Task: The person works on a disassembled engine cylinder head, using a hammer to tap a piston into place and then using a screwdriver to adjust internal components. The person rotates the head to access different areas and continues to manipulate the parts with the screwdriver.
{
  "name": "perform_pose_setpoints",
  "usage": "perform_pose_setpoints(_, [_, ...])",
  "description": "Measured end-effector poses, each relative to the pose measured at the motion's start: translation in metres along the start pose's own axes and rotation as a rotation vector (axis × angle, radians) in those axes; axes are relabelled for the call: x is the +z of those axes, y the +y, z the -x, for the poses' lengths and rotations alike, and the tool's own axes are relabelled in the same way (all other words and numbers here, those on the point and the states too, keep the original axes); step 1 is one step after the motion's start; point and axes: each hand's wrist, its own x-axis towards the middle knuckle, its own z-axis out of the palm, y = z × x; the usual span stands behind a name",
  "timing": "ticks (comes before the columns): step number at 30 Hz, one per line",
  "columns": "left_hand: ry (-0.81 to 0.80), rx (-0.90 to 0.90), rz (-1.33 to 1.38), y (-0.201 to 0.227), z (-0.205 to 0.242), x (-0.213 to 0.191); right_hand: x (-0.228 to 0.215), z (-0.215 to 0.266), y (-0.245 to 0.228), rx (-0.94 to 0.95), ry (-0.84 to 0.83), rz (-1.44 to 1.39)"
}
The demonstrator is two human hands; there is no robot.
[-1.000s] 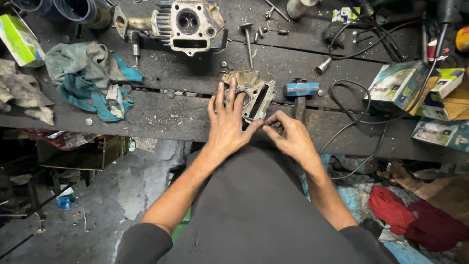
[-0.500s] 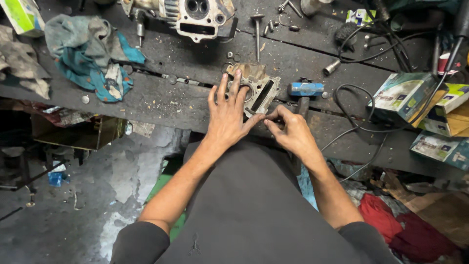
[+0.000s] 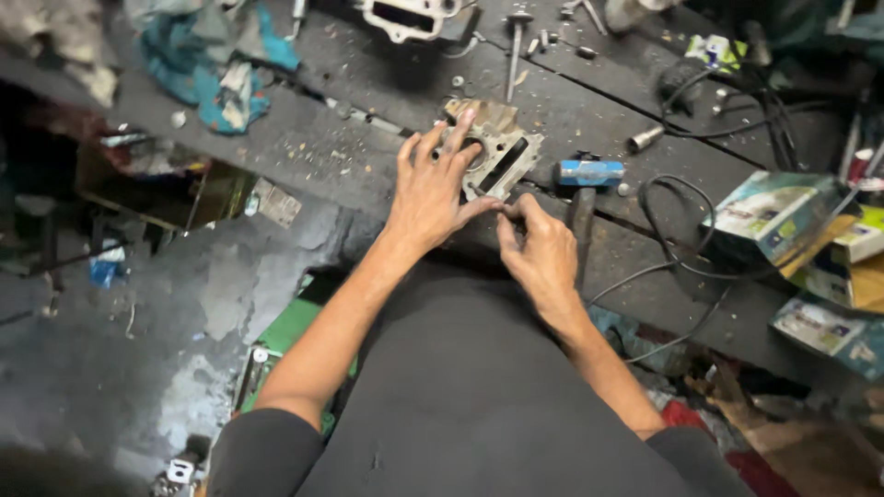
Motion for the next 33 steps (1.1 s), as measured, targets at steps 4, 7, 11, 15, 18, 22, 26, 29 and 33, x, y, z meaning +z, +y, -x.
perform_pose_setpoints(4, [0.034, -0.073, -0.057, 0.008, -0.002, 0.005, 0.009, 0.004, 0.005, -0.139, 0.145, 0.007])
perform_pose_setpoints(7, [0.068, -0.069, -0.058, 0.007, -0.003, 0.007, 0.013, -0.002, 0.014, -0.184, 0.162, 0.011])
perform_pose_setpoints(11, [0.053, -0.034, 0.025, 0.004, 0.002, 0.005, 0.005, -0.005, 0.029, -0.12, 0.013, -0.119])
perform_pose_setpoints(15, [0.017, -0.029, 0.09, 0.001, 0.0, -0.003, -0.003, -0.011, 0.033, -0.195, -0.12, -0.347])
perform_pose_setpoints(18, [-0.053, 0.027, 0.038, 0.001, -0.004, -0.008, -0.007, -0.01, 0.031, -0.163, -0.102, -0.235])
perform_pose_setpoints(22, [-0.163, 0.145, -0.033, -0.004, -0.018, -0.009, -0.01, -0.008, 0.029, -0.057, -0.12, -0.182])
perform_pose_setpoints(26, [-0.245, 0.182, -0.048, -0.012, -0.033, -0.017, -0.016, -0.011, 0.023, -0.071, -0.149, -0.181])
perform_pose_setpoints(29, [-0.265, 0.191, -0.03, -0.015, -0.038, -0.019, -0.017, -0.015, 0.022, -0.128, -0.141, -0.232])
perform_pose_setpoints(33, [-0.242, 0.177, 0.107, -0.018, -0.034, -0.015, -0.014, -0.015, 0.024, -0.111, -0.184, -0.216])
